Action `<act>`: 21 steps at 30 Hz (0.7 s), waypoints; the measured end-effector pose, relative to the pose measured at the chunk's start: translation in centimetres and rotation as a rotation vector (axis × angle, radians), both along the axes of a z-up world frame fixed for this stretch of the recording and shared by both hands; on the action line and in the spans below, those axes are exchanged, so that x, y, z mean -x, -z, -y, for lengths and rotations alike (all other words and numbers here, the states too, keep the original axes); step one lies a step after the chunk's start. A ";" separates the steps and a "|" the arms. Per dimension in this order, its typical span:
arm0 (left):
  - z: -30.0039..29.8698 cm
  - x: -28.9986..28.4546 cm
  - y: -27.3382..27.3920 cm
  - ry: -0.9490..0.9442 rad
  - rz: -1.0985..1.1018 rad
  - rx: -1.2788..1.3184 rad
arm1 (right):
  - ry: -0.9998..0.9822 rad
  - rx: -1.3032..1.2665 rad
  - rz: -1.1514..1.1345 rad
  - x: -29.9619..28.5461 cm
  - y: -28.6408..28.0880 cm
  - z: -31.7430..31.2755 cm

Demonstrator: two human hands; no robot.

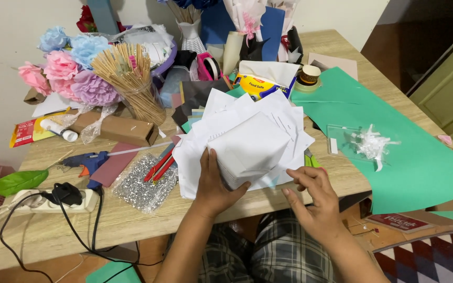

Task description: The person folds a stack of white printed papers by hand on a cluttered craft table. They repeatedly fold and unfold sheets, then tear a sheet into smaller pieces and place the torn pieces into a clear plastic bag. The person continues folding and handling additional sheets throughout the clip.

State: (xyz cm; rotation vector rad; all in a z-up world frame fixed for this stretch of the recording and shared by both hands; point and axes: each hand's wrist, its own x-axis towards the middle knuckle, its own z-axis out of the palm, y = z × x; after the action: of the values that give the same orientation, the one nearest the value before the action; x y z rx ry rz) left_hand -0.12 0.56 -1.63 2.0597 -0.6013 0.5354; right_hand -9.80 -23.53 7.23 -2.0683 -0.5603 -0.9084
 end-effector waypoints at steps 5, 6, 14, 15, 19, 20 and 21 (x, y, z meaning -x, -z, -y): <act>0.2 -0.1 -1.2 -0.038 0.110 0.000 | -0.004 -0.082 -0.107 -1.9 1.0 0.0; 0.3 0.1 -2.0 -0.084 0.109 -0.028 | -0.005 -0.128 -0.088 -2.3 0.8 -0.1; 2.8 2.5 -3.1 -0.336 0.835 -0.051 | -0.004 -0.093 -0.011 -3.3 -2.0 -1.4; 3.2 3.2 -3.6 -0.399 0.841 -0.089 | -0.002 -0.070 0.008 -3.4 -2.3 -1.7; 4.9 3.8 -4.4 -0.443 0.895 -0.093 | 0.018 -0.026 0.044 -3.3 -2.9 -2.1; 5.2 3.7 -4.4 -0.463 0.909 -0.076 | 0.025 -0.021 0.057 -3.3 -2.9 -2.2; 5.6 3.6 -4.3 -0.480 0.923 -0.059 | 0.036 -0.017 0.069 -3.4 -3.0 -2.2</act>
State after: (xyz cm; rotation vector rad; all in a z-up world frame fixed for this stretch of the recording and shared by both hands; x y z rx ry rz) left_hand -3.67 -5.01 2.67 1.9330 -0.6219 1.8110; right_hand -6.43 -21.37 10.19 -2.0442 -0.5516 -1.0053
